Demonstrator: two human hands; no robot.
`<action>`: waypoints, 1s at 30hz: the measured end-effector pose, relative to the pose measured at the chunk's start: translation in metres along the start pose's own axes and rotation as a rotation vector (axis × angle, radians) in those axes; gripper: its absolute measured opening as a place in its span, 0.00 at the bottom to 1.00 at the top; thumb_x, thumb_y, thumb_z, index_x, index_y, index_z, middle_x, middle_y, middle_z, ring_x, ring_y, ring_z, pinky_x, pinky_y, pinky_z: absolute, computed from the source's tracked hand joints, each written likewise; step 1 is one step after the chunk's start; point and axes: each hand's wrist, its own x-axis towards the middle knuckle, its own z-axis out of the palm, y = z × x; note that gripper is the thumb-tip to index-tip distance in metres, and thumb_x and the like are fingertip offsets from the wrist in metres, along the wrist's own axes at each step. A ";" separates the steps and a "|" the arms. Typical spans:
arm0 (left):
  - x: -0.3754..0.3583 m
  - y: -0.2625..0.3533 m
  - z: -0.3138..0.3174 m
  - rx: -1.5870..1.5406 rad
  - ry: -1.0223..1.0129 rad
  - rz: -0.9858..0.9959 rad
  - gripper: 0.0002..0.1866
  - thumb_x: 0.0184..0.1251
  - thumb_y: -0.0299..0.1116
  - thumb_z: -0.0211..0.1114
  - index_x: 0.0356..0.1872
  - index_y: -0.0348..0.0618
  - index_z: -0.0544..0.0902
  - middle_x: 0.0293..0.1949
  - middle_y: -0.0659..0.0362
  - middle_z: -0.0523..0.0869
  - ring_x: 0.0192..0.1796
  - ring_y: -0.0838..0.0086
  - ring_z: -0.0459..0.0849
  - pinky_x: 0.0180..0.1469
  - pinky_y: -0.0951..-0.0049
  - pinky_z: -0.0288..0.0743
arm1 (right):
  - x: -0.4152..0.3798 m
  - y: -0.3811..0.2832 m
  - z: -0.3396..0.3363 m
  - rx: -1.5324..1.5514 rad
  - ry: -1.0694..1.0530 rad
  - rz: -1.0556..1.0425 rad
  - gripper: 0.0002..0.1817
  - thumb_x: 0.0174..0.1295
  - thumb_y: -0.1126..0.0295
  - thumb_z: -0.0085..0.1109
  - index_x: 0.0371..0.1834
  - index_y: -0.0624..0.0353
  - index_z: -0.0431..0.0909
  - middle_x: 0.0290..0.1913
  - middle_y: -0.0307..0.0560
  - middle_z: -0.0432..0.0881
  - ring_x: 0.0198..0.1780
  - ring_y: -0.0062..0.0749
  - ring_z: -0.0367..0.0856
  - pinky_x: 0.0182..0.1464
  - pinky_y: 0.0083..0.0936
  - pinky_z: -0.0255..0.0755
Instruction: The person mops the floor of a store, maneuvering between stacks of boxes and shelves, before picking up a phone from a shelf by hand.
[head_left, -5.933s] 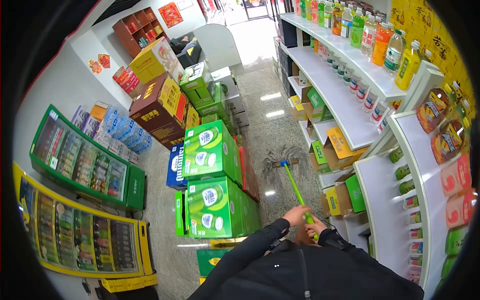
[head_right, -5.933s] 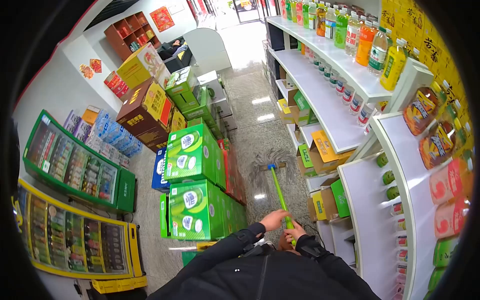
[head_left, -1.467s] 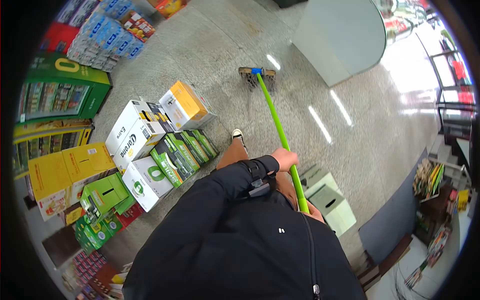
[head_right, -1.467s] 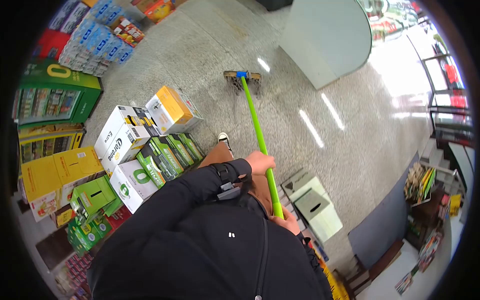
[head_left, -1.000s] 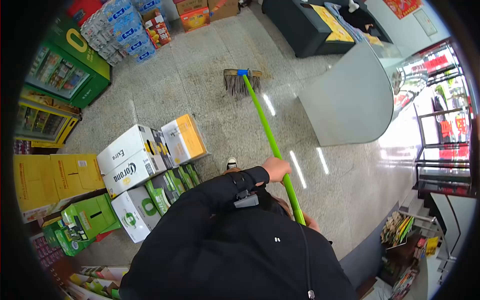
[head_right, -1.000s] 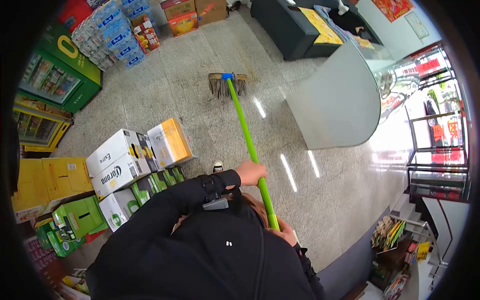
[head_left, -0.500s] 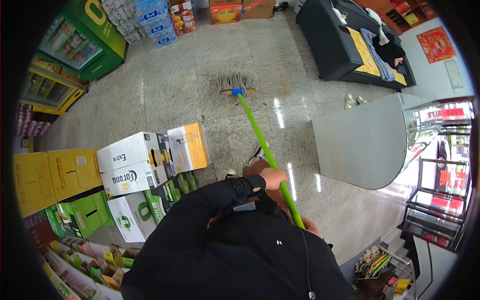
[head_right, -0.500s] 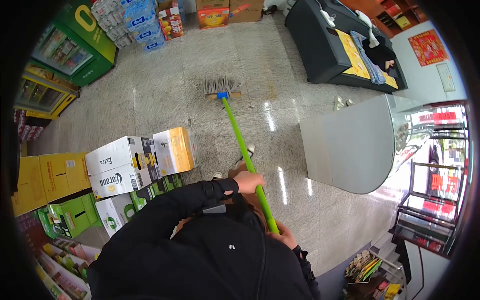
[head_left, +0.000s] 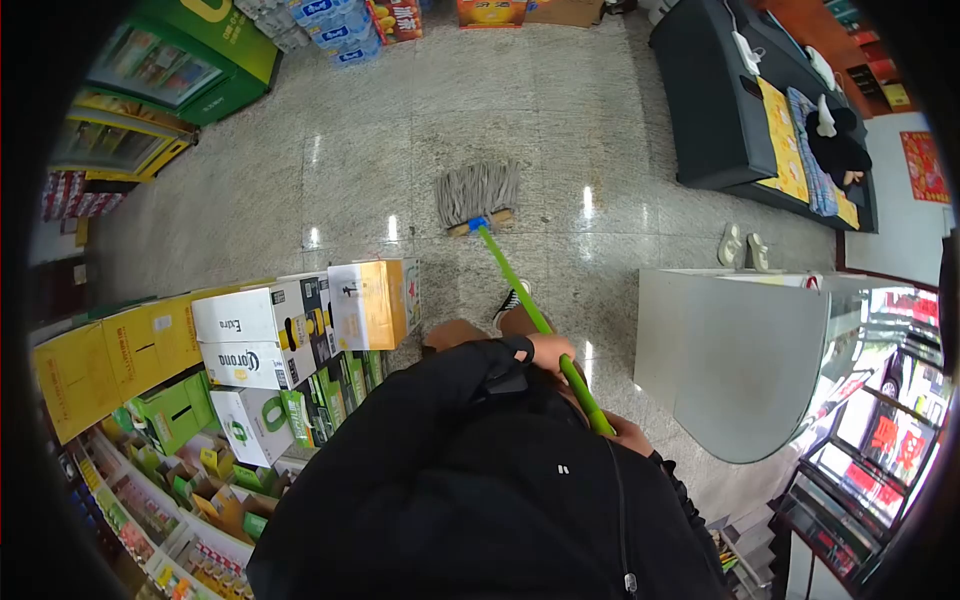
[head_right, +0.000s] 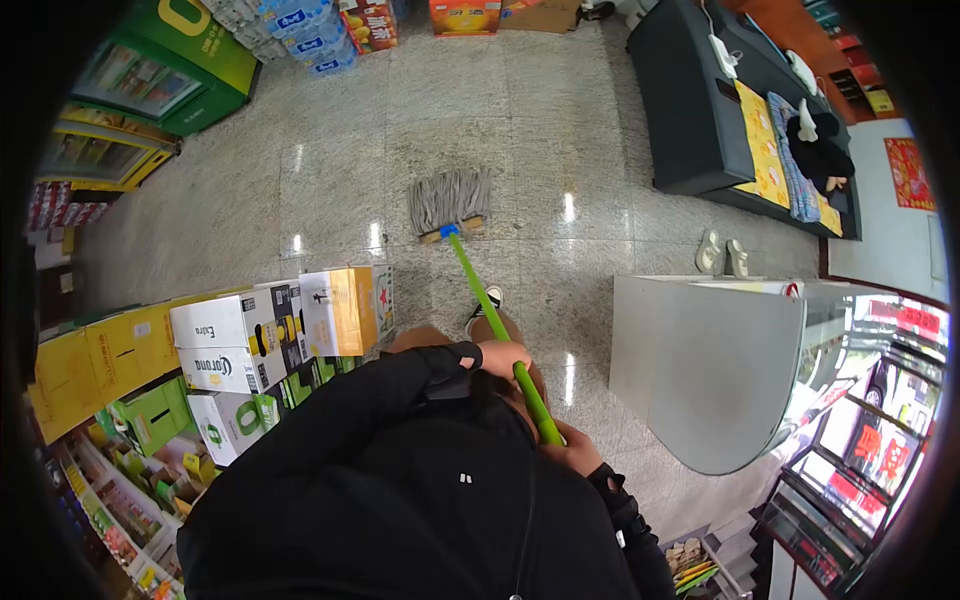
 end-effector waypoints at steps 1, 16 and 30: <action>0.005 0.000 -0.009 -0.013 0.076 0.009 0.19 0.38 0.44 0.71 0.22 0.39 0.77 0.23 0.50 0.78 0.31 0.58 0.77 0.31 0.63 0.69 | 0.009 -0.002 -0.008 -0.005 -0.013 0.001 0.23 0.48 0.71 0.56 0.50 0.63 0.70 0.38 0.45 0.77 0.42 0.24 0.73 0.47 0.21 0.65; -0.026 -0.073 -0.201 0.109 0.444 -0.239 0.11 0.44 0.34 0.63 0.29 0.45 0.73 0.34 0.54 0.73 0.37 0.58 0.74 0.37 0.63 0.67 | 0.176 -0.205 -0.030 -0.567 -0.172 -0.026 0.22 0.46 0.65 0.56 0.47 0.58 0.71 0.32 0.51 0.79 0.34 0.32 0.78 0.39 0.26 0.70; -0.116 -0.135 -0.418 0.012 0.383 -0.146 0.09 0.38 0.32 0.64 0.21 0.36 0.79 0.19 0.50 0.78 0.26 0.58 0.77 0.29 0.61 0.69 | 0.306 -0.413 0.030 -0.900 -0.252 -0.036 0.26 0.47 0.59 0.60 0.52 0.51 0.70 0.38 0.48 0.79 0.39 0.32 0.78 0.42 0.28 0.69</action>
